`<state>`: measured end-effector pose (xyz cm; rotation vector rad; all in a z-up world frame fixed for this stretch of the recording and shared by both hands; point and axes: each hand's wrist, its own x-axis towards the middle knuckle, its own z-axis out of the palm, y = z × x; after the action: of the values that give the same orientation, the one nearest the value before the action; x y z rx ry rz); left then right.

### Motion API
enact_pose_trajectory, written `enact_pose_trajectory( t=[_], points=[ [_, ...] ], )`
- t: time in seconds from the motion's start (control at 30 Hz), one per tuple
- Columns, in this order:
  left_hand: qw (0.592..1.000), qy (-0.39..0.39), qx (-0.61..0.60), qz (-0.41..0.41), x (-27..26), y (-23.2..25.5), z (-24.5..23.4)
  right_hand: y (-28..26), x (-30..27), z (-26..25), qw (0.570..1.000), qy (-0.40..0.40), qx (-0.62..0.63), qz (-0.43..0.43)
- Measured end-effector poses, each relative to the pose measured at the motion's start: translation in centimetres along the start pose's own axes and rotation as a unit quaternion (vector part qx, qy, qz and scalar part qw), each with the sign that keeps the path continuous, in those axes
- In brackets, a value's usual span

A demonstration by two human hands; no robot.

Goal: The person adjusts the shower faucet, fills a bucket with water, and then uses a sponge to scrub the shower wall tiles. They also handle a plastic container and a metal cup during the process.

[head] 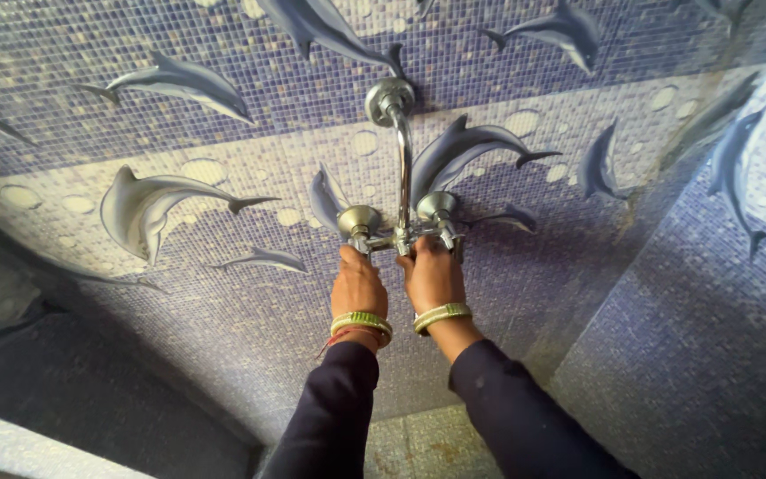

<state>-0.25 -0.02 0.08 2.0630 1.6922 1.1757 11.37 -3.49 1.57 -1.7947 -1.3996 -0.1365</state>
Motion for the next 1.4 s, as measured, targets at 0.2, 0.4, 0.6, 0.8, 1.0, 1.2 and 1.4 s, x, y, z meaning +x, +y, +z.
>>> enact_pose_trajectory(
  t=[0.2, 0.4, 0.6, 0.8, 1.0, 1.2, 1.4],
  points=[
    [0.999, -0.033, -0.012, -0.039, 0.6, 0.3, -0.4, 0.0, 1.7, -1.1, 0.989, -0.084, -0.096, -0.067],
    [0.997, -0.064, 0.009, -0.053, 1.8, 0.3, -0.8, -2.3, 4.3, -2.8, 0.951, -0.220, -0.200, -0.090],
    [0.997, -0.055, 0.010, -0.047, 2.4, -0.3, 0.5, -2.6, 3.2, -1.8, 0.971, -0.162, -0.173, -0.041],
    [0.998, -0.048, -0.003, -0.038, 2.2, -0.5, 0.8, 0.2, 0.6, -1.7, 0.998, -0.030, 0.056, -0.009],
    [0.997, -0.049, -0.032, -0.055, 2.2, -0.4, 0.5, 0.0, -0.2, -0.4, 0.980, -0.036, 0.166, 0.103],
    [0.996, -0.037, -0.047, -0.058, 1.8, -0.1, 0.0, -1.2, 0.5, -0.3, 0.908, -0.172, 0.302, 0.234],
    [0.995, -0.021, -0.083, -0.052, 1.4, -0.2, -0.3, 0.0, 0.7, 2.1, 0.787, -0.153, 0.521, 0.293]
  ],
)
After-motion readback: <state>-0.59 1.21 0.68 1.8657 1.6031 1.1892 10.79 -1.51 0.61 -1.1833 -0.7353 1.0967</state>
